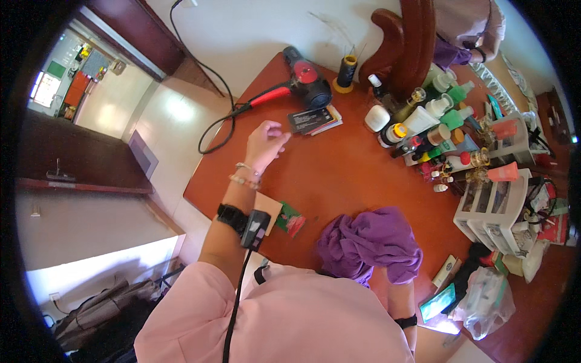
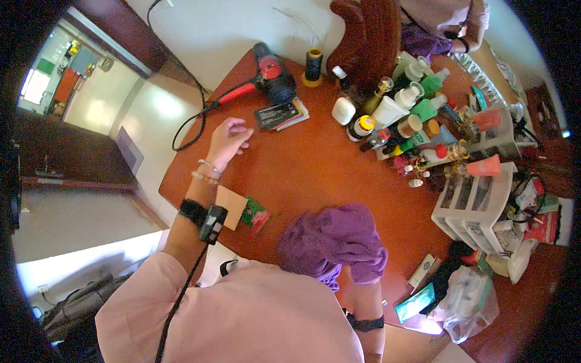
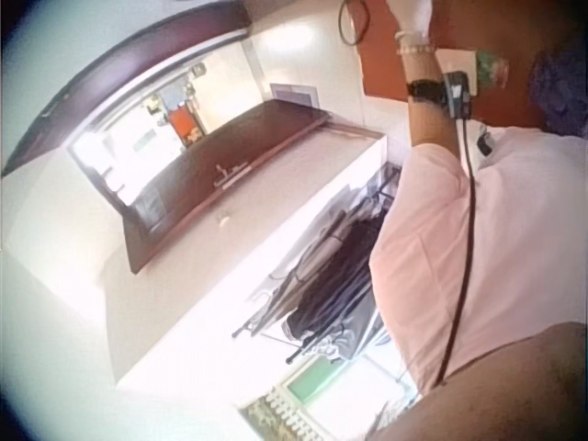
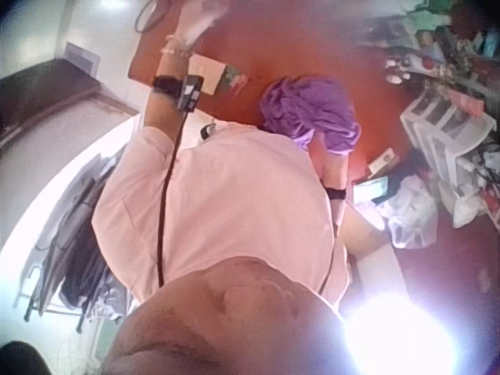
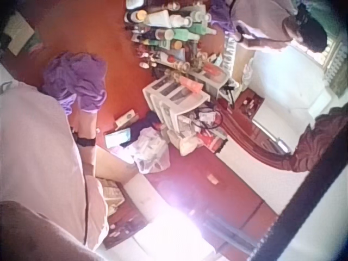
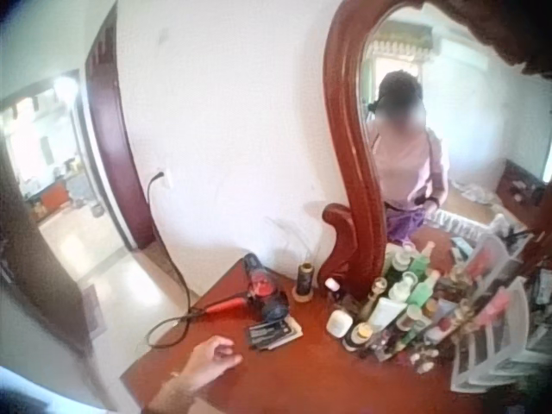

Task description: The person wipes various cosmetic items and tools on a cluttered vanity table using a purple cloth. They clean a small white bottle, a beige compact, a green box, a yellow comb, a small round container, a black hair tie, a makeup brush, and a lipstick tube, placing each item back on the table after wiping.

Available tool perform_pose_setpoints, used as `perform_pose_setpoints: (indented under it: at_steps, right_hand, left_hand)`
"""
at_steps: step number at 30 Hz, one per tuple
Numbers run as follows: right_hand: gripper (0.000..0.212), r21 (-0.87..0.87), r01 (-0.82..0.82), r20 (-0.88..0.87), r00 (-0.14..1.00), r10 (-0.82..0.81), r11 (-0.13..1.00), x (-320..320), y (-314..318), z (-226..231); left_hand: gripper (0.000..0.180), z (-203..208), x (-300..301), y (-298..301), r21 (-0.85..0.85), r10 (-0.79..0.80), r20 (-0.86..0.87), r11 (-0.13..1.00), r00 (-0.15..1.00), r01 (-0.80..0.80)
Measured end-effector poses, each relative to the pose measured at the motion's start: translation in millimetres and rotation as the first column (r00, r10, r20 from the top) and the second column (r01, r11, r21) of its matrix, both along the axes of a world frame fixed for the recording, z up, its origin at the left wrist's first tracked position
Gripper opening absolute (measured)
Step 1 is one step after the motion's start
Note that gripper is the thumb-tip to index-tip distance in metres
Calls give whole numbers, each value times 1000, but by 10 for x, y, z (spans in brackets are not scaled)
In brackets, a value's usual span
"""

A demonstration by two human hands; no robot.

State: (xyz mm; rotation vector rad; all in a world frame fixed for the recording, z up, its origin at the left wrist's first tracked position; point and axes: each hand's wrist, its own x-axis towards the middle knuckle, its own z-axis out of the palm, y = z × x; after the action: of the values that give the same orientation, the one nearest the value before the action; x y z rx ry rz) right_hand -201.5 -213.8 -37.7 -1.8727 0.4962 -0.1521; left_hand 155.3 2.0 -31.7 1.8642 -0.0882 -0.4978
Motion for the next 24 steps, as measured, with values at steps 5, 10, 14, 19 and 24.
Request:
perform_pose_setpoints:
  at_steps: [5, 10, 14, 19, 24]
  right_hand:
    - [48, -16, 26, 18, 999, -26, 1000, 71, 3, 26]
    - [51, -57, 56, 34, 998, -54, 997, 74, 16, 70]
    - [54, -46, 68, 62, 996, -65, 997, 32, 109, 91]
    - [58, 84, 92, 76, 992, -98, 992, -103, 312, 149]
    - [62, 673, 84, 75, 981, -182, 735, -30, 658, 460]
  left_hand:
    - [97, 143, -568, 1006, 709, -767, 340, 589, 544, 387]
    - [98, 134, -929, 1180, 780, -720, 283, 557, 633, 286]
    - [61, 176, -880, 1185, 814, -700, 283, 537, 656, 222]
    - [27, 221, -745, 1420, 519, -666, 115, 673, 737, 528]
    - [27, 969, -1061, 955, -249, -552, -127, 822, 824, 512]
